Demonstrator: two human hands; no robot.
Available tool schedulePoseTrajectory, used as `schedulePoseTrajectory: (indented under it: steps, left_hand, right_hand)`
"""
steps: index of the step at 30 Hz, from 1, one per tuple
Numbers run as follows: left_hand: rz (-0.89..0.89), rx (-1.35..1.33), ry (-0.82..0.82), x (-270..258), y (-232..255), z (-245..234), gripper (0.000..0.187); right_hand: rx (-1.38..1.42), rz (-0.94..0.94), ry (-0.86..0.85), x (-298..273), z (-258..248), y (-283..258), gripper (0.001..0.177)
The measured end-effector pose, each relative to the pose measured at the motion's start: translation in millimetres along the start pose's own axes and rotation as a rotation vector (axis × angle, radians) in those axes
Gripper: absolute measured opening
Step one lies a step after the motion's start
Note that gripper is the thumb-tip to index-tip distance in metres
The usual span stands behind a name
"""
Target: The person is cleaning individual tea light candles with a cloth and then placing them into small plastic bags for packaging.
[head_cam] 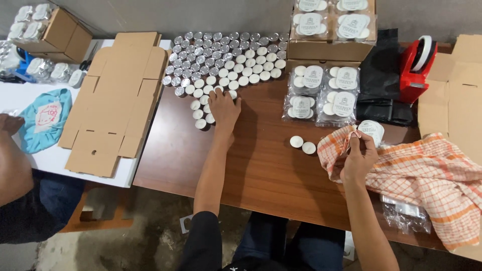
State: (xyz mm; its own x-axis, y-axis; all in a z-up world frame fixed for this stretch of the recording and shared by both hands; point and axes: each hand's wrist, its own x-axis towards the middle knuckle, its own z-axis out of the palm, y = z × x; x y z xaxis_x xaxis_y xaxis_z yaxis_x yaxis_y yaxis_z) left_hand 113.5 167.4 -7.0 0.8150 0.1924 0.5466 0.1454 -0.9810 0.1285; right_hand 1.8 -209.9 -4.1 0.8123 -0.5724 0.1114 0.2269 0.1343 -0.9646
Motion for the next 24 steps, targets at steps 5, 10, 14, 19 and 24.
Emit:
schedulePoseTrajectory:
  steps: [5, 10, 14, 19, 24]
  left_hand:
    - [0.016, 0.017, -0.033, 2.6, 3.7, 2.8, 0.029]
    - [-0.012, -0.455, -0.146, -4.3, 43.5, -74.7, 0.037]
    - [-0.014, -0.843, -0.3, -36.9, 90.8, -91.3, 0.043]
    - [0.172, -1.211, -0.404, -72.6, 142.9, -93.7, 0.049]
    - [0.237, -1.214, -0.362, -87.1, 162.2, -86.2, 0.044]
  right_hand:
    - [0.006, -0.014, -0.022, 0.0, -2.4, 3.6, 0.013]
    - [-0.031, -0.022, -0.109, -1.4, -2.0, 8.5, 0.016]
    - [-0.016, -0.014, -0.223, -6.0, -0.6, 24.5, 0.019]
    - [0.13, 0.165, -0.419, -29.2, 21.0, -11.3, 0.03]
    - [0.078, 0.178, -0.508, -31.9, 18.6, -6.8, 0.038]
